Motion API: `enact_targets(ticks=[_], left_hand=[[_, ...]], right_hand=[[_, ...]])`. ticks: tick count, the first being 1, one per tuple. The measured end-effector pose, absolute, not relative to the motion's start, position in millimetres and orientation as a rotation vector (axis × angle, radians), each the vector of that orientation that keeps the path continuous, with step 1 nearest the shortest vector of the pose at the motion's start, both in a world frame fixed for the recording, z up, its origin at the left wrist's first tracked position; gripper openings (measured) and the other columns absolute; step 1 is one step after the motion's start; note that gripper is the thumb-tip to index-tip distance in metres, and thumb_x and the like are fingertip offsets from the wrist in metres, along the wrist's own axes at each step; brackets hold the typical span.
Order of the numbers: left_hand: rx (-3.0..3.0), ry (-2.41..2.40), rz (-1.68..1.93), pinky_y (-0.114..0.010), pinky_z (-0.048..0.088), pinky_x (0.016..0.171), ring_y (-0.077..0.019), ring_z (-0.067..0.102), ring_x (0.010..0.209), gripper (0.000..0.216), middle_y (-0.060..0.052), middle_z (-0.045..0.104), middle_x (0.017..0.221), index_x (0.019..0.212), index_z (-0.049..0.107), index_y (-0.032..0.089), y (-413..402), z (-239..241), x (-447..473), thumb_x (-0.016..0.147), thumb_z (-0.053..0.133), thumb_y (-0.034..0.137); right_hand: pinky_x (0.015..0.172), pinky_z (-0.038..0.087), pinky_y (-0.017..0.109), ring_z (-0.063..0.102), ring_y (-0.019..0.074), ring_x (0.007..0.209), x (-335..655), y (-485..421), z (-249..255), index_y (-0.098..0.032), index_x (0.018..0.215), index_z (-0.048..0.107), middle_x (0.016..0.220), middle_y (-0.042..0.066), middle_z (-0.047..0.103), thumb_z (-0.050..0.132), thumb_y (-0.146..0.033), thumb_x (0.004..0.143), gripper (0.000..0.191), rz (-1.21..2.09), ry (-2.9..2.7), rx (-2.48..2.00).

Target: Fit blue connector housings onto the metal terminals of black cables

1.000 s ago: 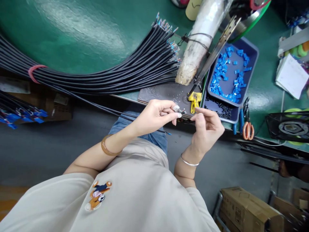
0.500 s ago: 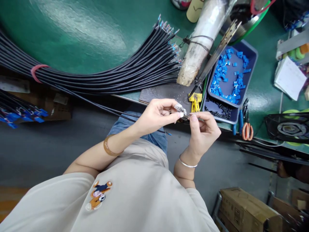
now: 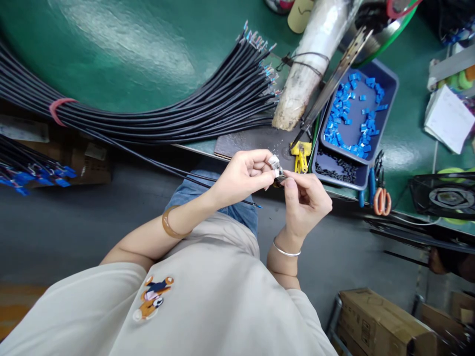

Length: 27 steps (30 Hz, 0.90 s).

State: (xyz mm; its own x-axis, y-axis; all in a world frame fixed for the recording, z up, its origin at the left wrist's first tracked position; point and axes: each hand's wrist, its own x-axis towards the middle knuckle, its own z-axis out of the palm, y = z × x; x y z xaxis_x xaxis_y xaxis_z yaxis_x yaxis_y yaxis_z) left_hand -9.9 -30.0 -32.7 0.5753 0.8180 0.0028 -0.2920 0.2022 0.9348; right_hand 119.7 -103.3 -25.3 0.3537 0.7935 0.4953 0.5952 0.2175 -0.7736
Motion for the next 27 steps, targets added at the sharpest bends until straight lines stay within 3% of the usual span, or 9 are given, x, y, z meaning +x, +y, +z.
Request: enact_targets(ticks=[7, 16, 27], left_hand=[[1.103, 0.573, 0.816, -0.013, 0.044, 0.053, -0.0026, 0.053, 0.053, 0.007, 0.004, 0.058, 0.060, 0.076, 0.056, 0.013, -30.6, -33.7, -8.2, 0.076, 0.063, 0.013], [1.139, 0.599, 0.830, -0.015, 0.042, 0.051, -0.0035, 0.052, 0.051, 0.006, 0.004, 0.056, 0.058, 0.075, 0.056, 0.013, -31.8, -33.7, -8.3, 0.078, 0.061, 0.013], [1.231, 0.629, 0.797, -0.016, 0.038, 0.050, -0.0043, 0.051, 0.052, 0.009, 0.003, 0.053, 0.059, 0.078, 0.052, 0.015, -34.5, -34.1, -10.3, 0.081, 0.060, 0.017]], right_hand=[[0.054, 0.044, 0.025, 0.062, 0.0099, 0.064, 121.5, -102.6, -27.6, -0.025, 0.094, 0.075, 0.076, -0.001, 0.071, 0.065, -0.021, 0.087, 0.014, 0.225, -1.361, -1.466], [0.056, 0.045, 0.024, 0.058, 0.0089, 0.065, 122.8, -101.2, -27.6, -0.021, 0.082, 0.071, 0.074, -0.001, 0.063, 0.067, -0.027, 0.085, 0.008, 0.380, -1.157, -1.533], [0.048, 0.035, 0.021, 0.046, 0.0049, 0.056, 126.3, -98.2, -29.6, -0.020, 0.075, 0.066, 0.074, -0.003, 0.059, 0.070, -0.025, 0.079, 0.007, 0.628, -1.129, -1.532]])
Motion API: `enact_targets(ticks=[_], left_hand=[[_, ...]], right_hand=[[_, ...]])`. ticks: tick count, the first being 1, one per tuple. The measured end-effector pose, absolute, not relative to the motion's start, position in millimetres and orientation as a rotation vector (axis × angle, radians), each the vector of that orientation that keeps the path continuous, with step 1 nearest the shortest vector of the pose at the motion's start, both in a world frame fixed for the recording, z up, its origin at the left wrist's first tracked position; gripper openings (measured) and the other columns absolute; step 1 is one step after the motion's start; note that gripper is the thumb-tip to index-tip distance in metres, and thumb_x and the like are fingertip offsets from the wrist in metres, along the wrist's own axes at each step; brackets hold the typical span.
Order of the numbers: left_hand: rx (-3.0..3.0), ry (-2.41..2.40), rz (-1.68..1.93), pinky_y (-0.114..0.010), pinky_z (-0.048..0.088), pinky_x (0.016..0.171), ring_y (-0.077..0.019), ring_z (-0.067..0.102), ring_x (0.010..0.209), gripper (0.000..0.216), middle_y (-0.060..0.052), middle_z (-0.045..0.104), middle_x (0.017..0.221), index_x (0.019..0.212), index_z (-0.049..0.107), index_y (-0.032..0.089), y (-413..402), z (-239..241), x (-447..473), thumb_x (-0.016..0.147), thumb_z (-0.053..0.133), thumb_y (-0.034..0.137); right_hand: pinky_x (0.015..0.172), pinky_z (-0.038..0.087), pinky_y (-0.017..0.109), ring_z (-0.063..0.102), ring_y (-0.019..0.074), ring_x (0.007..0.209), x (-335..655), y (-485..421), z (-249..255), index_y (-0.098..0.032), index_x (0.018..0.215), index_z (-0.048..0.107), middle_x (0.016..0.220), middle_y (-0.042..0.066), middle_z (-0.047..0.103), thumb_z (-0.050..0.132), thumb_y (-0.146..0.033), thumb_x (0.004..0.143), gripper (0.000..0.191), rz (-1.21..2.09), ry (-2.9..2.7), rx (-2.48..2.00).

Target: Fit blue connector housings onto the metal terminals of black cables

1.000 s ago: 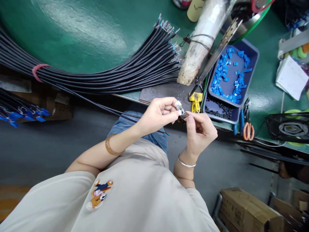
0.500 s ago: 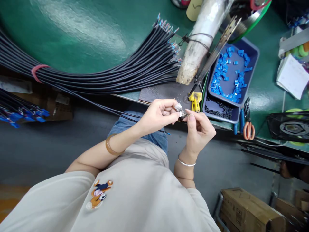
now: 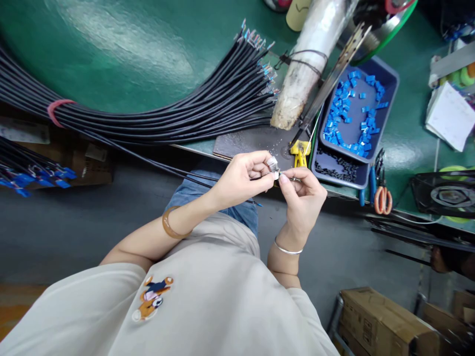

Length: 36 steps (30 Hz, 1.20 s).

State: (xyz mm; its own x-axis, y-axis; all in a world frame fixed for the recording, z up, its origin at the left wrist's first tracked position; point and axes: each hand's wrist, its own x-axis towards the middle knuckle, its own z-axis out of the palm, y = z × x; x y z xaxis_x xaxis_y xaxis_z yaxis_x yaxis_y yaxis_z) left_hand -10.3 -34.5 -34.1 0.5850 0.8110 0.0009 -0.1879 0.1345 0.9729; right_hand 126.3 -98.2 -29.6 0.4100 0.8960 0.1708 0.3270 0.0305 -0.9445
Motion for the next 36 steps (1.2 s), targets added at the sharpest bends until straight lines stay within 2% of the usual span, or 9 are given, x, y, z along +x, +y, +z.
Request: enact_targets(ticks=[9, 15, 19, 21, 23, 26, 30, 34, 36], left_hand=[[1.537, 0.677, 0.942, -0.015, 0.031, 0.047, -0.0027, 0.040, 0.053, 0.005, 0.004, 0.048, 0.063, 0.077, 0.056, 0.014, -39.6, -39.0, -8.2, 0.077, 0.060, 0.012], [1.161, 0.646, 0.846, -0.015, 0.037, 0.047, -0.0035, 0.046, 0.048, 0.010, 0.004, 0.051, 0.055, 0.075, 0.051, 0.015, -40.7, -34.0, -9.5, 0.081, 0.059, 0.017], [1.052, 0.577, 0.787, -0.013, 0.038, 0.046, -0.0026, 0.048, 0.047, 0.010, 0.004, 0.056, 0.054, 0.076, 0.052, 0.015, -37.4, -27.0, -15.4, 0.080, 0.061, 0.015], [1.052, 0.525, 0.758, -0.013, 0.040, 0.048, -0.0034, 0.051, 0.049, 0.007, 0.004, 0.058, 0.056, 0.082, 0.056, 0.015, -35.2, -25.1, -18.6, 0.079, 0.062, 0.014], [1.067, 0.477, 0.713, -0.014, 0.042, 0.050, -0.0046, 0.054, 0.051, 0.009, 0.003, 0.060, 0.058, 0.085, 0.059, 0.015, -32.7, -25.5, -21.0, 0.079, 0.065, 0.017], [1.069, 0.475, 0.661, -0.016, 0.044, 0.052, -0.0054, 0.055, 0.053, 0.012, 0.001, 0.060, 0.059, 0.077, 0.061, 0.013, -30.0, -30.5, -22.1, 0.077, 0.069, 0.022], [1.033, 0.566, 0.623, -0.015, 0.041, 0.050, -0.0038, 0.050, 0.049, 0.014, 0.003, 0.057, 0.054, 0.071, 0.058, 0.013, -31.5, -39.3, -21.6, 0.072, 0.071, 0.019], [1.030, 0.592, 0.552, -0.014, 0.036, 0.047, -0.0023, 0.046, 0.046, 0.014, 0.005, 0.054, 0.051, 0.070, 0.058, 0.012, -37.2, -41.4, -24.1, 0.070, 0.071, 0.017], [1.059, 0.583, 0.547, -0.014, 0.037, 0.048, -0.0025, 0.048, 0.047, 0.014, 0.004, 0.055, 0.052, 0.071, 0.058, 0.012, -39.4, -37.9, -26.0, 0.073, 0.070, 0.019]], right_hand=[[0.046, 0.024, 0.023, 0.034, 0.0028, 0.049, 131.4, -100.4, -24.6, -0.018, 0.071, 0.062, 0.067, -0.005, 0.053, 0.067, -0.019, 0.079, 0.009, 0.633, -1.210, -1.531], [0.047, 0.025, 0.023, 0.030, 0.0021, 0.049, 114.1, -98.7, -30.2, -0.018, 0.072, 0.060, 0.070, -0.006, 0.055, 0.065, -0.014, 0.079, 0.011, 0.252, -1.290, -1.509], [0.046, 0.029, 0.023, 0.038, 0.0041, 0.048, 114.9, -101.3, -26.7, -0.020, 0.074, 0.060, 0.066, -0.005, 0.054, 0.065, -0.023, 0.082, 0.010, 0.304, -1.302, -1.503], [0.045, 0.032, 0.023, 0.044, 0.0056, 0.047, 122.6, -105.3, -18.7, -0.022, 0.084, 0.062, 0.061, -0.007, 0.051, 0.063, -0.027, 0.084, 0.005, 0.261, -1.246, -1.442], [0.045, 0.036, 0.023, 0.048, 0.0066, 0.045, 135.0, -110.5, -7.0, -0.025, 0.098, 0.059, 0.060, -0.008, 0.052, 0.061, -0.027, 0.085, 0.013, 0.174, -1.168, -1.380], [0.048, 0.043, 0.024, 0.057, 0.0089, 0.049, 161.4, -117.2, 11.7, -0.025, 0.104, 0.055, 0.065, -0.005, 0.063, 0.062, -0.028, 0.087, 0.019, 0.194, -1.147, -1.556], [0.058, 0.054, 0.027, 0.065, 0.0128, 0.056, 203.0, -110.3, 23.2, -0.021, 0.082, 0.055, 0.068, -0.003, 0.067, 0.067, -0.037, 0.083, 0.019, 0.364, -1.238, -1.855], [0.066, 0.048, 0.030, 0.054, 0.0105, 0.054, 236.2, -75.7, 17.9, -0.022, 0.072, 0.056, 0.064, -0.004, 0.061, 0.068, -0.021, 0.078, 0.014, -0.210, -1.300, -2.111], [0.071, 0.046, 0.030, 0.048, 0.0086, 0.054, 246.9, -53.9, 13.4, -0.022, 0.071, 0.056, 0.065, -0.004, 0.059, 0.070, -0.017, 0.077, 0.015, -0.273, -1.327, -2.189]])
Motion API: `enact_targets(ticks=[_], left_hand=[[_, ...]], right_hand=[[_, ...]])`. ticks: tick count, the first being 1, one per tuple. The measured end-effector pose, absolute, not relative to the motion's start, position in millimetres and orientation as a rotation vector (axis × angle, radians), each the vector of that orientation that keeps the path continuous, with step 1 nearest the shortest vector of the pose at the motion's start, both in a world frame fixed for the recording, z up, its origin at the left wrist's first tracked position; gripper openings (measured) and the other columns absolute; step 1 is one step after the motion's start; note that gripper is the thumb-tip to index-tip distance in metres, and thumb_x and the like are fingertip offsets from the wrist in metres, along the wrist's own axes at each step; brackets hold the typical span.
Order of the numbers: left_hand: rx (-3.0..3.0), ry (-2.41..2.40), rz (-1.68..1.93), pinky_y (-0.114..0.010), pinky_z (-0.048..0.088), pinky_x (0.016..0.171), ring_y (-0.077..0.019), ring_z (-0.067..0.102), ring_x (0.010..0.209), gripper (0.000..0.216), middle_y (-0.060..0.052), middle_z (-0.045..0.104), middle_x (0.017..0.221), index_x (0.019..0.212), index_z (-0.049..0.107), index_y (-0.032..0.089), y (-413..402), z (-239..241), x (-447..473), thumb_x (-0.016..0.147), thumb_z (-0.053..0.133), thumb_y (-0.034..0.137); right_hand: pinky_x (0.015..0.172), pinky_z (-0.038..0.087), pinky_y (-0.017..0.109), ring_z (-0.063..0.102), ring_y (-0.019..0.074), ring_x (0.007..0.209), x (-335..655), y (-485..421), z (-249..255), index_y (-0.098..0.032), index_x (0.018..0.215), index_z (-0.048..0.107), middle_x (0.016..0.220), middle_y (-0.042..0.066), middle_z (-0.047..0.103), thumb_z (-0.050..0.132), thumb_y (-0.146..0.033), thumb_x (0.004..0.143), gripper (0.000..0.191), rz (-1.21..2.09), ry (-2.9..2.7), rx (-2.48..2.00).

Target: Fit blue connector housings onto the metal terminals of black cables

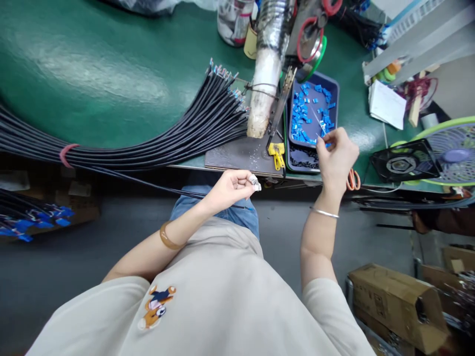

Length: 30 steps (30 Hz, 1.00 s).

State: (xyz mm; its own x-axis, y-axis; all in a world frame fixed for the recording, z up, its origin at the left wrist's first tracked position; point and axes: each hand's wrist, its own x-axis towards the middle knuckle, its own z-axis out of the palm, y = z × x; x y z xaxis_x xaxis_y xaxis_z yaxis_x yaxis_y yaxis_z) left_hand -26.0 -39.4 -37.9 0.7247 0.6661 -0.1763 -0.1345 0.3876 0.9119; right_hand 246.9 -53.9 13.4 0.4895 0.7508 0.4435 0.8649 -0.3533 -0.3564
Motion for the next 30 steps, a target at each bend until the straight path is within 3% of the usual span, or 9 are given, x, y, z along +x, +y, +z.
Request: enact_targets(ticks=[5, 7, 11, 13, 15, 22, 26, 28, 30], left_hand=[[1.225, 0.392, 0.624, -0.017, 0.049, 0.062, -0.0066, 0.062, 0.063, 0.009, -0.003, 0.068, 0.069, 0.080, 0.066, 0.010, -38.9, -15.7, -27.6, 0.076, 0.070, 0.018], [1.227, 0.343, 0.698, -0.017, 0.049, 0.062, -0.0068, 0.062, 0.064, 0.008, -0.003, 0.067, 0.070, 0.080, 0.066, 0.011, -35.9, -7.1, -26.6, 0.077, 0.070, 0.018], [0.996, 0.437, 0.813, -0.015, 0.027, 0.041, -0.0012, 0.040, 0.042, 0.017, 0.003, 0.058, 0.055, 0.078, 0.056, 0.015, -27.3, -5.1, -23.0, 0.080, 0.069, 0.026], [0.907, 0.489, 0.802, -0.017, 0.014, 0.038, 0.0002, 0.027, 0.037, 0.019, 0.005, 0.054, 0.051, 0.077, 0.054, 0.016, -24.4, -10.5, -21.1, 0.079, 0.069, 0.028], [0.870, 0.534, 0.777, -0.018, 0.010, 0.038, 0.0002, 0.025, 0.037, 0.020, 0.005, 0.053, 0.050, 0.077, 0.053, 0.017, -23.5, -16.1, -19.3, 0.076, 0.069, 0.028], [0.939, 0.614, 0.778, -0.018, 0.013, 0.040, 0.0001, 0.027, 0.038, 0.017, 0.005, 0.052, 0.049, 0.073, 0.055, 0.015, -24.3, -18.3, -12.1, 0.074, 0.068, 0.026], [0.984, 0.624, 0.794, -0.018, 0.017, 0.041, -0.0002, 0.030, 0.040, 0.013, 0.005, 0.052, 0.049, 0.073, 0.056, 0.014, -22.8, -17.1, -8.6, 0.076, 0.065, 0.023], [1.005, 0.633, 0.807, -0.017, 0.020, 0.042, -0.0007, 0.033, 0.041, 0.012, 0.005, 0.051, 0.049, 0.072, 0.056, 0.014, -22.5, -17.5, -7.1, 0.076, 0.065, 0.021], [1.032, 0.641, 0.818, -0.017, 0.023, 0.043, -0.0014, 0.037, 0.043, 0.011, 0.005, 0.050, 0.050, 0.071, 0.056, 0.014, -22.3, -18.2, -5.8, 0.075, 0.065, 0.019]], right_hand=[[0.066, 0.036, 0.025, 0.037, 0.0044, 0.053, 258.9, -13.0, 4.3, -0.019, 0.065, 0.058, 0.057, -0.007, 0.050, 0.071, -0.029, 0.074, 0.018, -0.040, -1.361, -2.222], [0.064, 0.035, 0.025, 0.036, 0.0038, 0.053, 261.1, -4.6, 2.4, -0.018, 0.062, 0.059, 0.054, -0.007, 0.048, 0.072, -0.026, 0.071, 0.018, -0.012, -1.367, -2.213], [0.057, 0.035, 0.024, 0.039, 0.0026, 0.050, 268.7, 5.4, 3.9, -0.017, 0.056, 0.059, 0.050, -0.006, 0.051, 0.079, -0.011, 0.062, 0.021, 0.151, -1.382, -2.172], [0.053, 0.034, 0.024, 0.041, 0.0022, 0.049, 272.6, 9.1, 6.0, -0.018, 0.054, 0.059, 0.049, -0.005, 0.053, 0.077, -0.009, 0.062, 0.022, 0.282, -1.376, -2.194], [0.052, 0.034, 0.024, 0.043, 0.0022, 0.049, 273.9, 11.4, 7.9, -0.018, 0.054, 0.059, 0.050, -0.004, 0.054, 0.076, -0.008, 0.063, 0.021, 0.327, -1.372, -2.219], [0.061, 0.043, 0.027, 0.049, 0.0055, 0.052, 248.5, -16.3, 18.3, -0.019, 0.062, 0.058, 0.059, -0.007, 0.056, 0.070, -0.008, 0.068, 0.018, -0.107, -1.312, -1.987], [0.050, 0.046, 0.025, 0.059, 0.0086, 0.052, 208.7, -57.2, 21.0, -0.020, 0.070, 0.055, 0.071, -0.005, 0.061, 0.070, -0.017, 0.075, 0.016, 0.256, -1.265, -1.641], [0.057, 0.054, 0.027, 0.064, 0.0104, 0.061, 182.7, -75.9, 16.6, -0.020, 0.072, 0.056, 0.077, -0.003, 0.063, 0.071, -0.021, 0.078, 0.016, 0.361, -1.303, -1.555], [0.063, 0.056, 0.028, 0.067, 0.0128, 0.074, 158.1, -89.4, 8.9, -0.020, 0.074, 0.061, 0.083, 0.000, 0.065, 0.071, -0.024, 0.080, 0.012, 0.254, -1.346, -1.585]])
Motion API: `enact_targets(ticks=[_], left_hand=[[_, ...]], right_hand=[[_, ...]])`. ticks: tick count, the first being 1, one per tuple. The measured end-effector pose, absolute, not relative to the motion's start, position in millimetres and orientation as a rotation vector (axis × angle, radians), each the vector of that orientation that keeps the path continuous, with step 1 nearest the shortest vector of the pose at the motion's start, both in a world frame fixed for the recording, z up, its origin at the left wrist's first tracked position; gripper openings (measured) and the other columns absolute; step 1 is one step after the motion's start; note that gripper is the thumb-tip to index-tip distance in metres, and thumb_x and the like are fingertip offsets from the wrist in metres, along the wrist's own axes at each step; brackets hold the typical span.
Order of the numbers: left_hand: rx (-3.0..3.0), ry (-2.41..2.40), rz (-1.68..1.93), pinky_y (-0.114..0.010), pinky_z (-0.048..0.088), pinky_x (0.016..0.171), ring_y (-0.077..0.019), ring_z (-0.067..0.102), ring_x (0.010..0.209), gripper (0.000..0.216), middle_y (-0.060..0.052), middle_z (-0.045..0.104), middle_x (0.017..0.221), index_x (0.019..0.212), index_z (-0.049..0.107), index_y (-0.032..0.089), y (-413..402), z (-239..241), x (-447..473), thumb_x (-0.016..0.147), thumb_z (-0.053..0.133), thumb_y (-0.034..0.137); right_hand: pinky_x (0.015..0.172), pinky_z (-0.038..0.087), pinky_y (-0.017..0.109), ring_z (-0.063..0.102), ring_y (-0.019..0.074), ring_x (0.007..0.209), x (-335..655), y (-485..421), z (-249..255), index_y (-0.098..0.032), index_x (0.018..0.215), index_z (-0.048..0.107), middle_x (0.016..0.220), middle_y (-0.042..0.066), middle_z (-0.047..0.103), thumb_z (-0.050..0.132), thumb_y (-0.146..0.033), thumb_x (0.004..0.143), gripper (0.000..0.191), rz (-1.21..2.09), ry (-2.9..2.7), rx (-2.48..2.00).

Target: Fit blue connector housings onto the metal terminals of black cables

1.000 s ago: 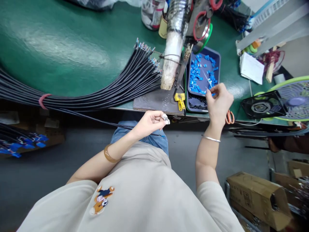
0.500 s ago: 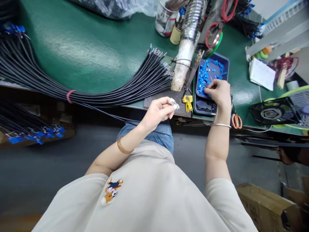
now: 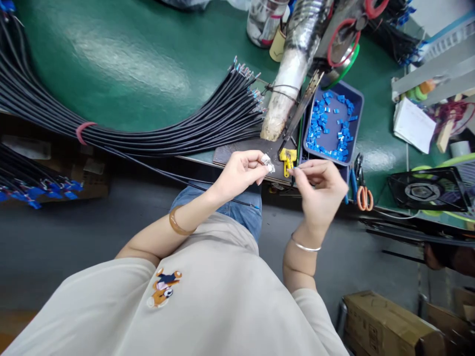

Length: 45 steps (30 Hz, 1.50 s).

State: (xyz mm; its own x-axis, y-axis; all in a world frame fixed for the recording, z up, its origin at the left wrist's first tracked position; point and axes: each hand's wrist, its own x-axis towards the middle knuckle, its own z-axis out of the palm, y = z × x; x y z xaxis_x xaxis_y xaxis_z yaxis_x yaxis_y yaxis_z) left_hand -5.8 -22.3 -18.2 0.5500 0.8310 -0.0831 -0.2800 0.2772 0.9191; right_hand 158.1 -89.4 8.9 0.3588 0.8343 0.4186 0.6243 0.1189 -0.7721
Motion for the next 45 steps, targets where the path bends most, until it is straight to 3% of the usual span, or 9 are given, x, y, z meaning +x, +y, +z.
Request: enact_targets(ticks=[3, 6, 16, 20, 31, 45], left_hand=[[1.061, 0.651, 0.818, -0.018, 0.026, 0.045, -0.0020, 0.038, 0.045, 0.011, 0.006, 0.048, 0.051, 0.068, 0.057, 0.014, -21.9, -19.3, -4.1, 0.073, 0.066, 0.018], [1.082, 0.659, 0.816, -0.018, 0.025, 0.045, -0.0018, 0.034, 0.046, 0.013, 0.007, 0.044, 0.051, 0.065, 0.056, 0.013, -20.9, -20.5, -2.6, 0.070, 0.068, 0.017], [1.111, 0.710, 0.821, -0.019, 0.025, 0.044, -0.0028, 0.036, 0.045, 0.014, 0.004, 0.047, 0.049, 0.061, 0.059, 0.012, -13.5, -16.4, 1.0, 0.072, 0.066, 0.016], [1.109, 0.710, 0.822, -0.019, 0.028, 0.046, -0.0029, 0.037, 0.046, 0.015, 0.005, 0.047, 0.050, 0.059, 0.060, 0.012, -10.3, -16.5, 3.0, 0.070, 0.068, 0.016], [1.089, 0.704, 0.912, -0.016, 0.031, 0.049, -0.0029, 0.041, 0.052, 0.010, 0.003, 0.051, 0.056, 0.063, 0.062, 0.011, -5.1, -22.5, 8.6, 0.072, 0.066, 0.014], [1.052, 0.694, 0.957, -0.014, 0.034, 0.047, -0.0023, 0.042, 0.051, 0.010, 0.003, 0.054, 0.059, 0.063, 0.062, 0.011, -2.6, -22.1, 11.4, 0.070, 0.068, 0.015]], right_hand=[[0.076, 0.059, 0.034, 0.068, 0.0159, 0.086, 133.4, -98.3, -5.1, -0.024, 0.082, 0.067, 0.088, 0.001, 0.069, 0.069, -0.020, 0.083, 0.004, -0.037, -1.426, -1.538], [0.082, 0.060, 0.039, 0.070, 0.0173, 0.089, 124.8, -98.0, -16.9, -0.028, 0.089, 0.068, 0.094, 0.001, 0.072, 0.067, -0.018, 0.084, 0.012, -0.147, -1.487, -1.440], [0.076, 0.059, 0.035, 0.070, 0.0159, 0.088, 129.3, -87.3, -30.8, -0.022, 0.086, 0.058, 0.095, 0.003, 0.069, 0.062, -0.020, 0.087, 0.004, 0.240, -1.269, -1.396], [0.083, 0.059, 0.039, 0.070, 0.0167, 0.092, 132.6, -84.9, -32.6, -0.024, 0.082, 0.058, 0.094, 0.002, 0.070, 0.062, -0.018, 0.085, 0.008, 0.152, -1.377, -1.430], [0.075, 0.058, 0.032, 0.070, 0.0148, 0.086, 138.4, -74.7, -33.0, -0.022, 0.079, 0.055, 0.093, 0.000, 0.072, 0.063, -0.009, 0.081, 0.015, -0.139, -1.551, -1.346], [0.076, 0.058, 0.031, 0.070, 0.0142, 0.085, 138.8, -71.0, -25.2, -0.021, 0.079, 0.058, 0.093, 0.000, 0.073, 0.067, -0.005, 0.076, 0.019, -0.194, -1.585, -1.338]])
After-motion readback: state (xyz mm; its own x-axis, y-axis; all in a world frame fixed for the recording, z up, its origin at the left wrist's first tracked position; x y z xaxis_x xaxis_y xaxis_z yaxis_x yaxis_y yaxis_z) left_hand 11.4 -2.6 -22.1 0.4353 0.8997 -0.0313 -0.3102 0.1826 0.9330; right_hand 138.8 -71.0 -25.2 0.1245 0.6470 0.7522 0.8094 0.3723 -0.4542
